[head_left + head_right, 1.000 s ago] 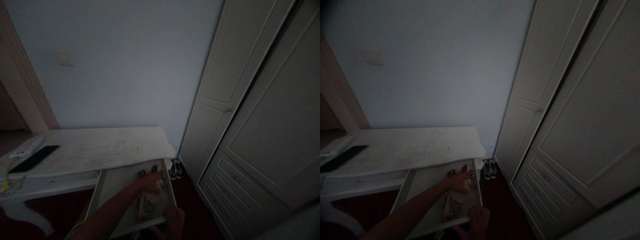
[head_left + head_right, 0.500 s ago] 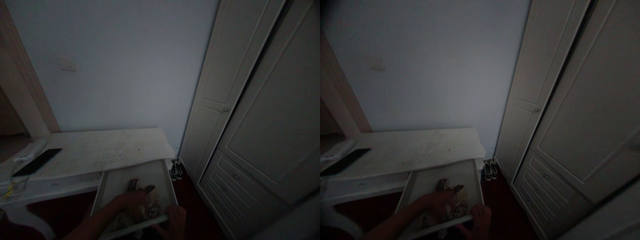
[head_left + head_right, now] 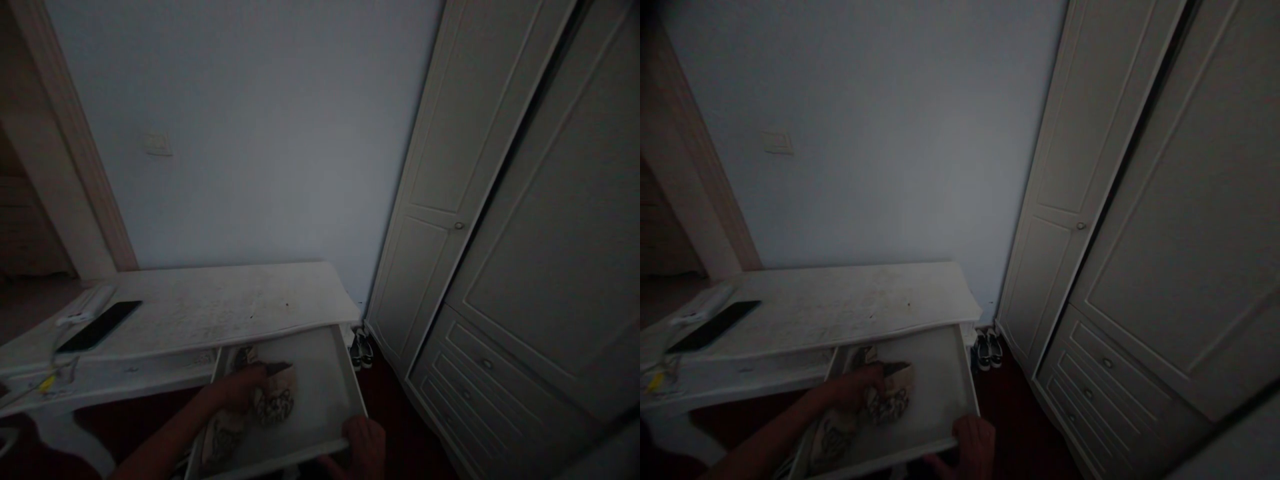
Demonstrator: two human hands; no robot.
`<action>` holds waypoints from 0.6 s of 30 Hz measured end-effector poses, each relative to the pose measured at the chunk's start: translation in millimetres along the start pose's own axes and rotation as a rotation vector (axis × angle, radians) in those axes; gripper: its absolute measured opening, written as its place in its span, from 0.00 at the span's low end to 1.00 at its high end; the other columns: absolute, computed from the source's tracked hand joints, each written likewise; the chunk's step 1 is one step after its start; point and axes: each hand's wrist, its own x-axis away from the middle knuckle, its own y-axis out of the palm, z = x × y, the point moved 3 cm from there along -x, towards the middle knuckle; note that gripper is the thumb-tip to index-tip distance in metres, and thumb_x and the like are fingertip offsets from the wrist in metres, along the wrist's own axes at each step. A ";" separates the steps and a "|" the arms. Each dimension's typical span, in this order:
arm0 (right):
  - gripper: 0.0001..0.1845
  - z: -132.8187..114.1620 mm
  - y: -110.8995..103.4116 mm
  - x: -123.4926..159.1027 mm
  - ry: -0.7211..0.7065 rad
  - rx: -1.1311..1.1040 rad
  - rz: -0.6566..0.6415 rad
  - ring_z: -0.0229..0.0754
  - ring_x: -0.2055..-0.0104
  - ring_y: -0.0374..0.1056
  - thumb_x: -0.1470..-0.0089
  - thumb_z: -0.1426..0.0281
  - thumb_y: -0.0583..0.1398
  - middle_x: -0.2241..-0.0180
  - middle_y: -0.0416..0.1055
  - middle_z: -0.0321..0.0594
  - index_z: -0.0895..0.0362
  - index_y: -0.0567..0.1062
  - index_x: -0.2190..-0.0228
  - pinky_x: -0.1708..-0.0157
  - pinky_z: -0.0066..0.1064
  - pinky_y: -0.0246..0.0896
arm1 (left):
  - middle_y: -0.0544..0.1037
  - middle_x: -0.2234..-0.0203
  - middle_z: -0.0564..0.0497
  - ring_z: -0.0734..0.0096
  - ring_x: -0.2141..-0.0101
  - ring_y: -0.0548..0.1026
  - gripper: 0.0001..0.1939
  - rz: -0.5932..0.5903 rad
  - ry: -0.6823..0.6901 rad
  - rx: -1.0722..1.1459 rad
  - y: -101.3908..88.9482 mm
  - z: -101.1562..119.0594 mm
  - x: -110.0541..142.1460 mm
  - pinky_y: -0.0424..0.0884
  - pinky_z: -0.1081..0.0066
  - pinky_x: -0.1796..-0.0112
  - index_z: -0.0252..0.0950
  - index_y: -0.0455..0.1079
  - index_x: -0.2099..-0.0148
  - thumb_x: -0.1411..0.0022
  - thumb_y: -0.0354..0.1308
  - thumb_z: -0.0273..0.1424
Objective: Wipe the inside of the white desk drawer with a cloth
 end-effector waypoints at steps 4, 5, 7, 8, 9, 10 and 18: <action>0.33 3.3 4.0 5.0 -0.008 0.014 0.013 0.46 0.67 0.67 0.43 0.34 0.61 0.70 0.70 0.37 0.52 0.72 0.65 0.62 0.39 0.56 | 0.75 0.38 0.50 0.54 0.37 0.70 0.40 0.174 -0.206 -0.066 -13.2 -13.9 0.9 0.64 0.59 0.37 0.47 0.73 0.37 0.51 0.55 0.15; 0.33 4.1 5.0 6.2 -0.004 0.022 0.014 0.47 0.67 0.68 0.44 0.34 0.62 0.70 0.70 0.37 0.52 0.72 0.65 0.62 0.39 0.56 | 0.72 0.35 0.48 0.51 0.34 0.67 0.42 0.213 -0.277 -0.097 -15.4 -15.3 0.8 0.62 0.55 0.35 0.47 0.69 0.33 0.49 0.53 0.15; 0.33 5.1 6.2 8.0 -0.006 0.037 0.023 0.49 0.65 0.69 0.45 0.35 0.63 0.68 0.72 0.39 0.52 0.73 0.64 0.60 0.40 0.58 | 0.65 0.29 0.45 0.45 0.30 0.61 0.45 0.273 -0.441 -0.178 -18.1 -15.9 0.1 0.58 0.48 0.33 0.47 0.61 0.26 0.44 0.52 0.16; 0.33 5.3 6.3 8.4 -0.013 0.043 0.030 0.49 0.65 0.69 0.46 0.35 0.64 0.67 0.72 0.39 0.53 0.73 0.64 0.60 0.41 0.58 | 0.63 0.28 0.43 0.41 0.30 0.60 0.45 0.291 -0.515 -0.216 -18.7 -15.2 -0.7 0.57 0.46 0.33 0.46 0.59 0.25 0.43 0.52 0.17; 0.34 5.4 6.2 8.6 -0.022 0.050 0.039 0.50 0.64 0.70 0.46 0.35 0.64 0.67 0.73 0.40 0.53 0.73 0.63 0.59 0.41 0.58 | 0.61 0.27 0.41 0.38 0.29 0.59 0.45 0.304 -0.573 -0.245 -18.7 -14.2 -2.0 0.57 0.43 0.33 0.45 0.57 0.24 0.41 0.52 0.18; 0.34 5.5 6.0 8.5 -0.028 0.057 0.045 0.50 0.64 0.70 0.47 0.35 0.64 0.66 0.73 0.40 0.53 0.73 0.62 0.59 0.41 0.59 | 0.61 0.27 0.38 0.35 0.30 0.59 0.44 0.310 -0.611 -0.261 -18.3 -12.9 -3.6 0.56 0.40 0.34 0.42 0.56 0.23 0.40 0.53 0.19; 0.33 4.2 4.4 8.0 -0.038 0.057 0.031 0.50 0.64 0.70 0.45 0.36 0.64 0.66 0.74 0.41 0.53 0.74 0.62 0.59 0.42 0.59 | 0.66 0.30 0.34 0.40 0.28 0.58 0.43 0.303 -0.607 -0.250 -14.3 -16.5 -18.7 0.58 0.45 0.33 0.37 0.54 0.23 0.40 0.52 0.21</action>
